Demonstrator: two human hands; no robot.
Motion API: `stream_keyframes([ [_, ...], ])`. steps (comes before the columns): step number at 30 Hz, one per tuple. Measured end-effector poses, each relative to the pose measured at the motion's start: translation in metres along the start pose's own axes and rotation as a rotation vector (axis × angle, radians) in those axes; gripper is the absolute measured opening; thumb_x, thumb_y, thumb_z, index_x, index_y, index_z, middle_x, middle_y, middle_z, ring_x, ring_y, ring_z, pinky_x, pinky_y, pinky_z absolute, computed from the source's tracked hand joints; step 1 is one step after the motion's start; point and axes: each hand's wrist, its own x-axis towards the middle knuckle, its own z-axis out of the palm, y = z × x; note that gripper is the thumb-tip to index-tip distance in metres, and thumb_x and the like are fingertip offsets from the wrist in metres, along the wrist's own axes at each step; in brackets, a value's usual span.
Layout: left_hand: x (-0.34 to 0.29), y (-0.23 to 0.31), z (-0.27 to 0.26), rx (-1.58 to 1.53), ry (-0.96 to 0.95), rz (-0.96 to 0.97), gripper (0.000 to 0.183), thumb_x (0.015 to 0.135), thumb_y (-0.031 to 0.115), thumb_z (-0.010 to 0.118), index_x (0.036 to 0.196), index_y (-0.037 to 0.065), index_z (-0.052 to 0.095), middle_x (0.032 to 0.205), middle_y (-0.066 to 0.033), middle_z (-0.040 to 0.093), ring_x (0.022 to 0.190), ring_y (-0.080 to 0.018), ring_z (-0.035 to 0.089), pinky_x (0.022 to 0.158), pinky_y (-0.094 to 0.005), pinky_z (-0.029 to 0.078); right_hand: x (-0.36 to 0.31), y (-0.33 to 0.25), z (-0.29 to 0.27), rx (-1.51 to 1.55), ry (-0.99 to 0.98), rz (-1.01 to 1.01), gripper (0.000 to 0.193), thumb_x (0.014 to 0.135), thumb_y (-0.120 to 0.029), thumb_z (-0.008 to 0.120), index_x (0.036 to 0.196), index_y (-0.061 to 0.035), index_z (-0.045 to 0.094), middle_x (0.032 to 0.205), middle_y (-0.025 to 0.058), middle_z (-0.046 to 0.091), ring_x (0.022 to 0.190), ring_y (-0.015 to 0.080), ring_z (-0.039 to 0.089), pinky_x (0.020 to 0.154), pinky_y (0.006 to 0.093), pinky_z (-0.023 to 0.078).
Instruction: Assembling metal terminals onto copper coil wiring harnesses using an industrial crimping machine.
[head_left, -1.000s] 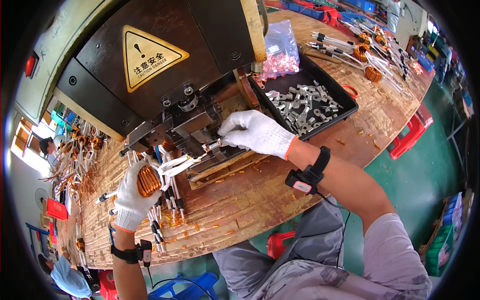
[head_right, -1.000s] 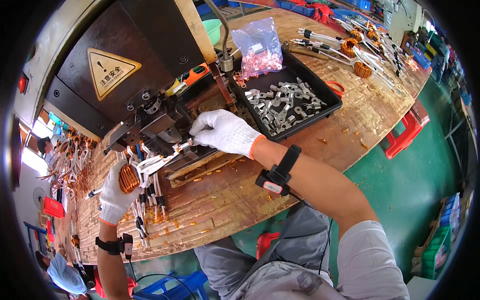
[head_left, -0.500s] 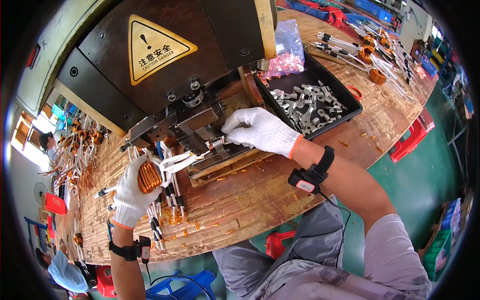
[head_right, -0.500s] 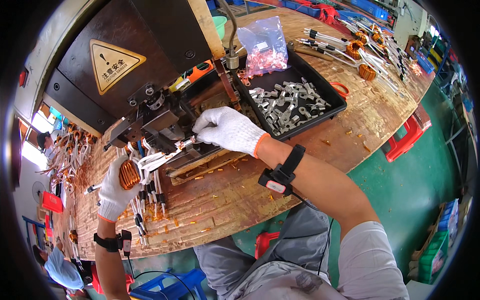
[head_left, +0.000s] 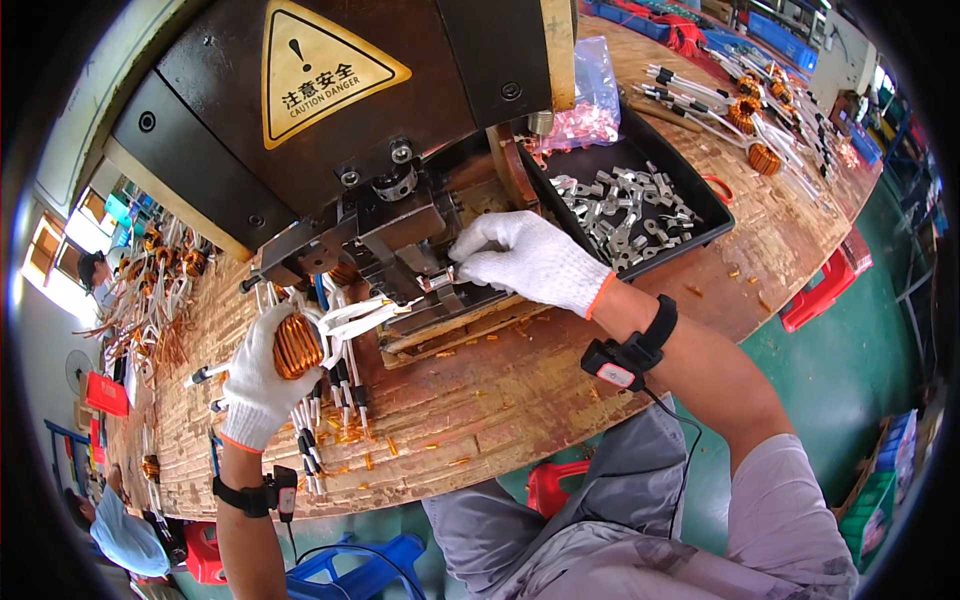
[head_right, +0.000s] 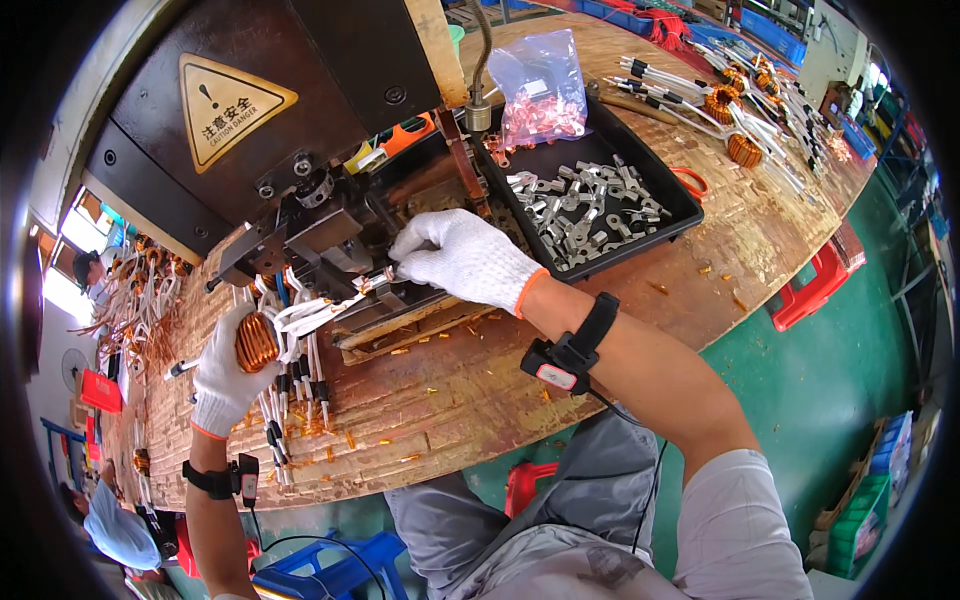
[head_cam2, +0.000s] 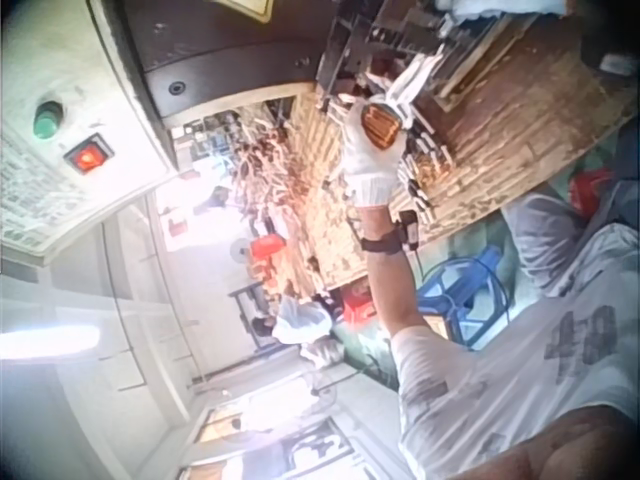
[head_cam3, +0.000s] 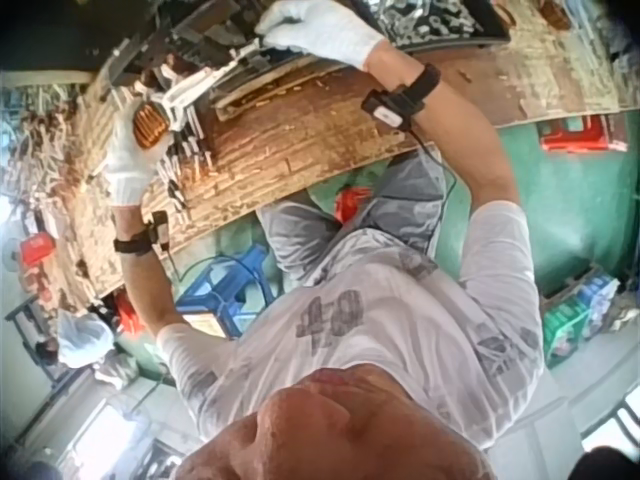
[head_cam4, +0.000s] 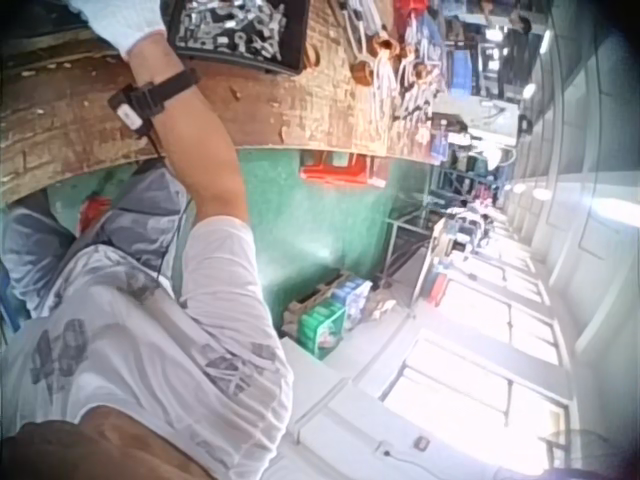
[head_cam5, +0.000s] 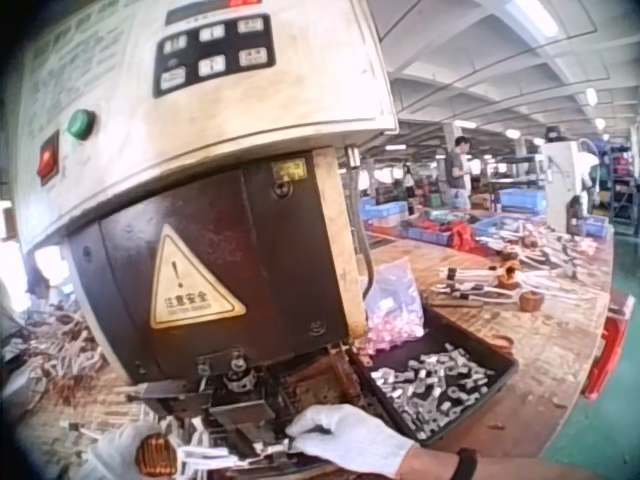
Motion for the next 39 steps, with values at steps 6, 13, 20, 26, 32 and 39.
stream_keyframes([
  [6, -0.002, -0.005, 0.001, -0.004, 0.024, 0.018, 0.079, 0.069, 0.014, 0.089, 0.14, 0.01, 0.054, 0.127, -0.0172, 0.068, 0.114, -0.0379, 0.068, 0.098, -0.0455, 0.056, -0.001, -0.009, -0.001, -0.002, -0.018, 0.024, 0.02, 0.096, -0.014, 0.074, 0.11, -0.0002, 0.075, 0.093, 0.0041, 0.075, 0.082, 0.0083, 0.068, 0.074, 0.0257, 0.055],
  [13, 0.005, -0.005, 0.003, -0.034, 0.02, 0.013, 0.077, 0.07, 0.014, 0.087, 0.14, 0.009, 0.055, 0.129, -0.018, 0.067, 0.117, -0.0388, 0.066, 0.101, -0.0461, 0.054, -0.005, -0.013, -0.005, 0.066, 0.015, 0.065, 0.018, 0.096, -0.013, 0.073, 0.11, -0.001, 0.075, 0.091, 0.0038, 0.074, 0.079, 0.0078, 0.066, 0.071, 0.0252, 0.053],
  [20, -0.021, -0.005, -0.001, -0.044, 0.074, -0.036, 0.081, 0.069, 0.008, 0.086, 0.143, 0.006, 0.054, 0.127, -0.019, 0.067, 0.12, -0.0363, 0.067, 0.105, -0.0422, 0.053, -0.007, -0.018, 0.002, -0.21, 0.051, -0.106, 0.029, 0.085, -0.027, 0.073, 0.105, -0.0068, 0.079, 0.107, 0.0161, 0.077, 0.105, 0.0333, 0.073, 0.097, 0.039, 0.055],
  [26, -0.049, 0.045, -0.029, -0.011, 0.086, 0.066, 0.075, 0.065, 0.01, 0.086, 0.135, 0.004, 0.057, 0.116, -0.0194, 0.069, 0.107, -0.0371, 0.07, 0.093, -0.0459, 0.057, -0.084, -0.069, -0.011, -0.695, 0.225, -0.388, 0.024, 0.091, -0.03, 0.068, 0.104, -0.0089, 0.067, 0.097, 0.0158, 0.065, 0.094, 0.0371, 0.068, 0.084, 0.0489, 0.054],
  [32, -0.052, 0.16, -0.011, -0.049, -0.053, 0.132, 0.071, 0.067, 0.019, 0.09, 0.13, 0.005, 0.061, 0.114, -0.0197, 0.069, 0.099, -0.0377, 0.072, 0.088, -0.0458, 0.059, -0.152, -0.089, 0.053, -1.11, 0.268, -0.718, 0.046, 0.078, -0.039, 0.076, 0.108, -0.0052, 0.068, 0.096, 0.0073, 0.063, 0.093, 0.0237, 0.061, 0.08, 0.0368, 0.048],
  [39, -0.019, 0.276, 0.021, -0.177, -0.364, 0.222, 0.078, 0.073, 0.045, 0.088, 0.134, 0.007, 0.059, 0.112, -0.0219, 0.071, 0.098, -0.0418, 0.073, 0.088, -0.0507, 0.057, -0.228, -0.026, -0.025, -0.883, -0.054, -0.084, 0.033, 0.092, -0.038, 0.071, 0.106, -0.0085, 0.066, 0.084, 0.0163, 0.072, 0.078, 0.0401, 0.074, 0.064, 0.0513, 0.058],
])
